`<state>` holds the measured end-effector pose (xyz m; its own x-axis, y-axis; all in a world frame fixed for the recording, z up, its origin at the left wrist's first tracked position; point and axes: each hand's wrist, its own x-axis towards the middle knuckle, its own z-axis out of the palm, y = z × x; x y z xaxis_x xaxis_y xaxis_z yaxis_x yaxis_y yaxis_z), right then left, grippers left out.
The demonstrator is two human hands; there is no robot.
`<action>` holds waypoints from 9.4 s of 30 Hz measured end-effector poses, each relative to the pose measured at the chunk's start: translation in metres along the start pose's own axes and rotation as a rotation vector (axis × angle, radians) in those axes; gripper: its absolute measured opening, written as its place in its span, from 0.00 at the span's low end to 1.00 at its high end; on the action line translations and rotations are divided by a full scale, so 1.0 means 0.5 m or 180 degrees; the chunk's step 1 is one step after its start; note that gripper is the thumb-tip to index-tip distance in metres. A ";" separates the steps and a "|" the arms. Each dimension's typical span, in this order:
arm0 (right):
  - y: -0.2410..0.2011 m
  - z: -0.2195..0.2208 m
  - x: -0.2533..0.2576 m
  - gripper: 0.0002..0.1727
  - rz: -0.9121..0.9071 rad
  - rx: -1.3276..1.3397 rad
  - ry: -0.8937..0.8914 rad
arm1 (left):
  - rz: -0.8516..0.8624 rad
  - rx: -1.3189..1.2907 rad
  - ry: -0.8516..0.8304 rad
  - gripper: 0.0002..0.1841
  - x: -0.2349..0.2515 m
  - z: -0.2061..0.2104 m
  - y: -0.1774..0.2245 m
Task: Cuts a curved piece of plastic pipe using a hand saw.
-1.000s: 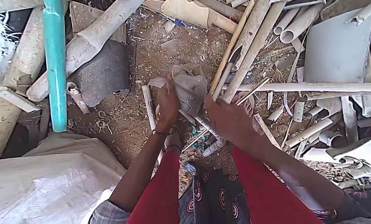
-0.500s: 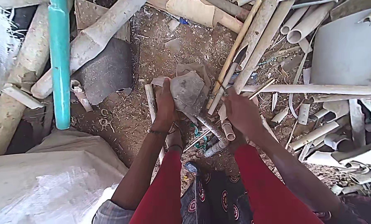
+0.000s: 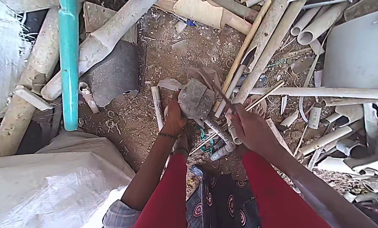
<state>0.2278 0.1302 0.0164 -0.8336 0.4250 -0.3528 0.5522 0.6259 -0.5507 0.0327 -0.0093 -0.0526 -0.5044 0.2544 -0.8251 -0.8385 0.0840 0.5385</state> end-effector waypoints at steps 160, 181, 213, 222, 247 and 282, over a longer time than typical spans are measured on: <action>-0.048 0.021 0.012 0.22 -0.0557 -0.0529 0.0019 | 0.2046 0.4356 -0.1052 0.27 -0.091 0.012 -0.024; -0.091 -0.053 0.043 0.19 0.0470 -0.0684 -0.1045 | 0.2489 0.5042 -0.1095 0.20 -0.107 0.030 -0.042; -0.041 0.018 0.033 0.23 0.0159 0.1044 -0.0532 | 0.0923 0.2282 -0.1585 0.36 -0.111 0.033 0.001; -0.029 0.024 0.063 0.25 0.0254 0.1417 -0.0574 | 0.0993 0.2192 -0.1589 0.35 -0.110 0.038 0.010; -0.024 0.062 0.087 0.27 0.0331 0.0975 0.0356 | 0.1203 0.1883 -0.1645 0.35 -0.084 0.027 0.046; -0.060 0.027 0.060 0.32 0.0414 0.0267 -0.0013 | 0.1362 0.4034 -0.1062 0.32 -0.101 0.043 0.006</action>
<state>0.1863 0.1153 0.0124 -0.7552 0.4962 -0.4283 0.6527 0.5089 -0.5613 0.0601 -0.0013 -0.0058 -0.4493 0.6842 -0.5745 0.2182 0.7076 0.6721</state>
